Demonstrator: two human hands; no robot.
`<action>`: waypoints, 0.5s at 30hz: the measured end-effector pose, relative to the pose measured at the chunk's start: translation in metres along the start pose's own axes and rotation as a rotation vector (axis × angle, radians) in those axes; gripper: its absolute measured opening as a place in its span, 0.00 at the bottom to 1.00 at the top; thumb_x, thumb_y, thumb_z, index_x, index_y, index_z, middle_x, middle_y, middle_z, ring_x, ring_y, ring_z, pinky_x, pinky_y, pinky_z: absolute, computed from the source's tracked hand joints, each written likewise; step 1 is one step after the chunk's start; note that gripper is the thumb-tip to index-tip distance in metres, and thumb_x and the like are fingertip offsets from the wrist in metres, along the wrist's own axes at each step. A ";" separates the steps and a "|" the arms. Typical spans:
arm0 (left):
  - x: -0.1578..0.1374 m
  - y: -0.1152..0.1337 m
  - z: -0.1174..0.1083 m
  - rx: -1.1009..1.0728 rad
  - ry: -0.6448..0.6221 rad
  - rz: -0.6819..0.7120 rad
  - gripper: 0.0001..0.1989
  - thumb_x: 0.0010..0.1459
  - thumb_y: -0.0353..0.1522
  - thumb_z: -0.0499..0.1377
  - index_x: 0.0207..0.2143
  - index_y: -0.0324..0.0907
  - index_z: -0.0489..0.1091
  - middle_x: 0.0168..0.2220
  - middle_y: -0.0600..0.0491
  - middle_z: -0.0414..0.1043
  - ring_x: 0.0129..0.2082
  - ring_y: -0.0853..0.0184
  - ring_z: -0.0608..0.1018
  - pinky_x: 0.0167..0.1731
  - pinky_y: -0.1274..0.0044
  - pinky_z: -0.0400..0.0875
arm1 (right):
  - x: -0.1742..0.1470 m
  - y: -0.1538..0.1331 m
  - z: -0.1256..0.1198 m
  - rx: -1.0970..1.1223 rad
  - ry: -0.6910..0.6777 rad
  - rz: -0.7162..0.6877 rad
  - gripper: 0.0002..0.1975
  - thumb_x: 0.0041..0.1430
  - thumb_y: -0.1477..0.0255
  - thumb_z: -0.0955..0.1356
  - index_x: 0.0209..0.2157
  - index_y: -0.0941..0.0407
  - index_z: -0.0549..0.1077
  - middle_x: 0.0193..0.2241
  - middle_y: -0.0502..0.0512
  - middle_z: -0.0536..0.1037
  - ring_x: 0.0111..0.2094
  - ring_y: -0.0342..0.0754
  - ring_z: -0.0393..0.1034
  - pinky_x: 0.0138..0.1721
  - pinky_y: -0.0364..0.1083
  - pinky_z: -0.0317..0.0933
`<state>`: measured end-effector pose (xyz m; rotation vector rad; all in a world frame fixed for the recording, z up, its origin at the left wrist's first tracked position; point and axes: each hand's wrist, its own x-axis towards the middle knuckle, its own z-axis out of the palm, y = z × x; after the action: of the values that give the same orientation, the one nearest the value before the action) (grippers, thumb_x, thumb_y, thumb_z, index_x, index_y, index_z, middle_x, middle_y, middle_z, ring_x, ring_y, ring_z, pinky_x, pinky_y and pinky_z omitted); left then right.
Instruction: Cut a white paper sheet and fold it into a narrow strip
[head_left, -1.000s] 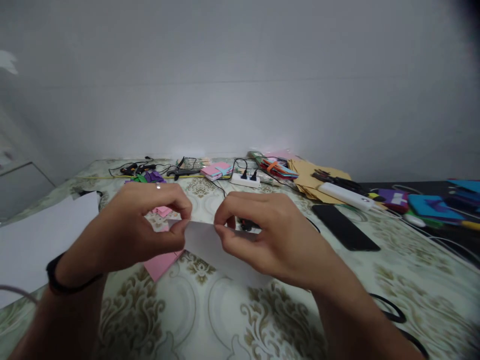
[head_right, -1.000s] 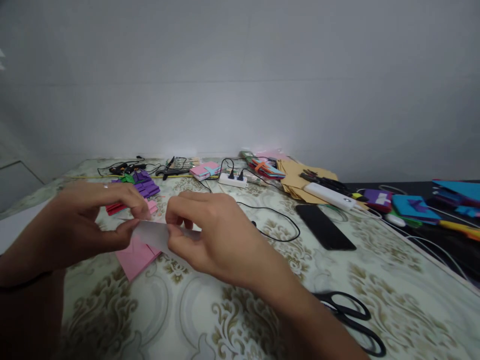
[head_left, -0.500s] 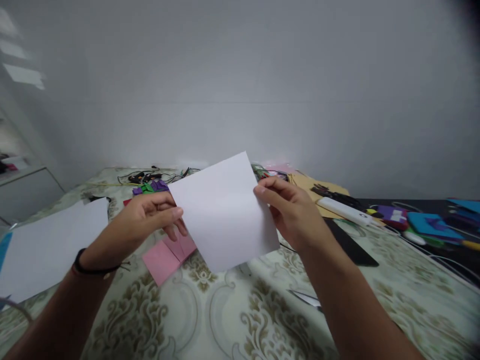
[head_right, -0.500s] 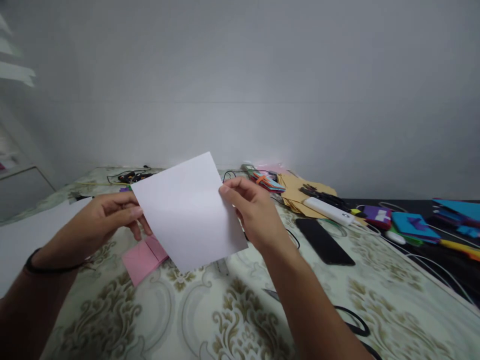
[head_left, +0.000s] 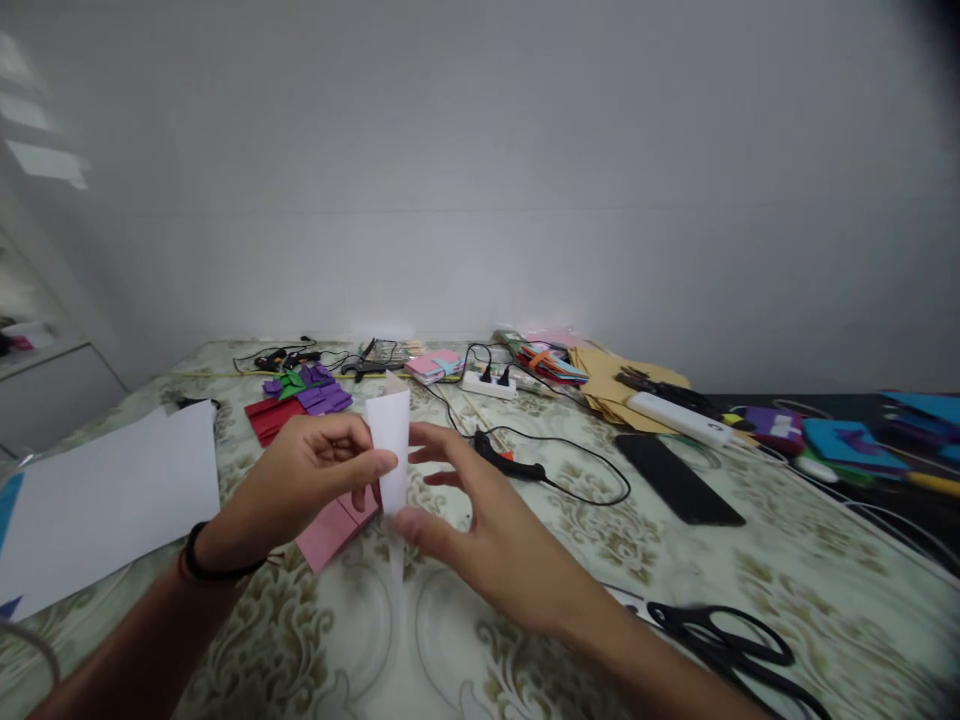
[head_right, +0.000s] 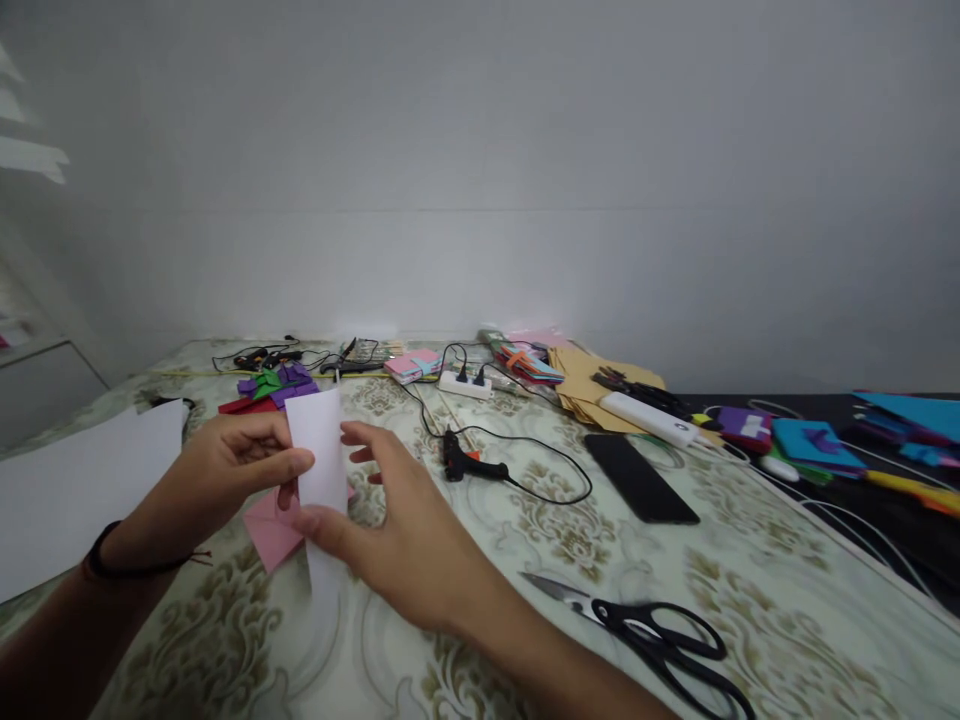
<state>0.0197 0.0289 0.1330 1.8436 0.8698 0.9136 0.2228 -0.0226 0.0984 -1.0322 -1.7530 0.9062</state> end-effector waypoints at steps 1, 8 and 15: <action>0.001 -0.001 0.002 -0.017 -0.005 -0.011 0.13 0.59 0.36 0.66 0.24 0.41 0.70 0.20 0.56 0.74 0.19 0.72 0.76 0.21 0.82 0.71 | -0.001 -0.001 0.002 0.003 -0.006 -0.007 0.34 0.60 0.59 0.75 0.64 0.51 0.64 0.64 0.62 0.68 0.61 0.58 0.67 0.60 0.60 0.64; 0.005 -0.019 0.014 -0.130 -0.001 -0.084 0.15 0.58 0.39 0.68 0.26 0.39 0.70 0.21 0.57 0.74 0.20 0.74 0.74 0.21 0.84 0.68 | 0.002 0.007 0.007 -0.021 0.053 0.058 0.28 0.61 0.67 0.74 0.61 0.52 0.67 0.59 0.59 0.74 0.53 0.54 0.73 0.55 0.57 0.69; 0.004 -0.022 0.017 -0.160 -0.074 -0.003 0.12 0.62 0.36 0.65 0.28 0.39 0.72 0.22 0.58 0.73 0.20 0.74 0.76 0.23 0.84 0.71 | 0.003 0.012 0.009 0.157 -0.022 0.051 0.23 0.63 0.70 0.72 0.59 0.52 0.69 0.56 0.57 0.75 0.51 0.49 0.74 0.46 0.49 0.73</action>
<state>0.0320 0.0341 0.1079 1.7260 0.7326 0.8819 0.2168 -0.0167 0.0858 -0.9710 -1.6510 1.0724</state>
